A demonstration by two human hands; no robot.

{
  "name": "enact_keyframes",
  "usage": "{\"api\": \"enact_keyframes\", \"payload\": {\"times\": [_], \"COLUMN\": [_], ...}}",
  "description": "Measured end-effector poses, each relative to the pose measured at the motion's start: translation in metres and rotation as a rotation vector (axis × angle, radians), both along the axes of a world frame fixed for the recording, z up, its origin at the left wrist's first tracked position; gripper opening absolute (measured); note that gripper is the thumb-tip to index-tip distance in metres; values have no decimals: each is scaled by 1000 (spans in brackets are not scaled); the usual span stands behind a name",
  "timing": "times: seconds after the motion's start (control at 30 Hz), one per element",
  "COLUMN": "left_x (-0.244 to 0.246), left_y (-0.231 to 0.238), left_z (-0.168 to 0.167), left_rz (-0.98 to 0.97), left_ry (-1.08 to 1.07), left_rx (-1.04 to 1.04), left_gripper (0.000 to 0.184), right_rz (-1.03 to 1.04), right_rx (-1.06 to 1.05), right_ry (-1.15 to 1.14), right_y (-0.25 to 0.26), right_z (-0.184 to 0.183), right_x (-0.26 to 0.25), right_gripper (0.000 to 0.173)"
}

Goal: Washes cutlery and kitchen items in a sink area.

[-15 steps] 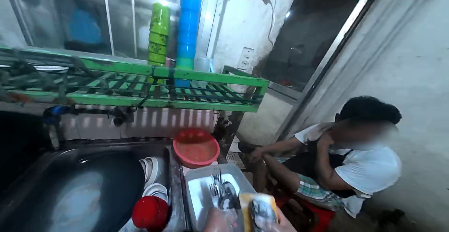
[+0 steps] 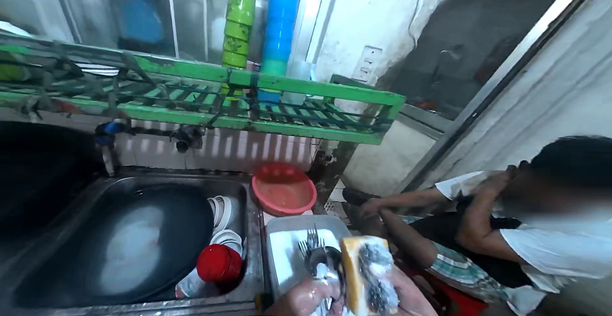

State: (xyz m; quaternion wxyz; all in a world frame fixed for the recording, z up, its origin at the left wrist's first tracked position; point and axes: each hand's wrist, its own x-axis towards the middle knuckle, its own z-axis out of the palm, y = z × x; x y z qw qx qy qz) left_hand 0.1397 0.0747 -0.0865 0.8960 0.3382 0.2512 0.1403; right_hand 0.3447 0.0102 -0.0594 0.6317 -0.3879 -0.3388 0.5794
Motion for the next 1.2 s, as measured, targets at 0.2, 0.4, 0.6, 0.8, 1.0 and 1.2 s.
{"api": "enact_keyframes", "payload": {"times": [0.2, 0.4, 0.6, 0.8, 1.0, 1.2], "left_x": [10, 10, 6, 13, 7, 8], "left_y": [1, -6, -4, 0, -3, -7], "left_z": [-2, 4, 10, -2, 6, 8], "left_rz": [382, 210, 197, 318, 273, 155], "left_ry": [372, 605, 666, 558, 319, 423], "left_rx": [218, 468, 513, 240, 121, 214], "left_gripper": [26, 28, 25, 19, 15, 19], "right_rz": [-84, -287, -275, -444, -330, -602], "right_rx": [-160, -380, -237, -278, -353, -274], "right_ry": [-331, -955, -1003, -1164, -846, -994], "right_y": [-17, 3, -2, 27, 17, 17], "right_z": [7, -3, -17, -17, -12, 20], "right_x": [-10, -48, -73, -32, -29, -13], "right_gripper": [63, 69, 79, 70, 89, 60]}}
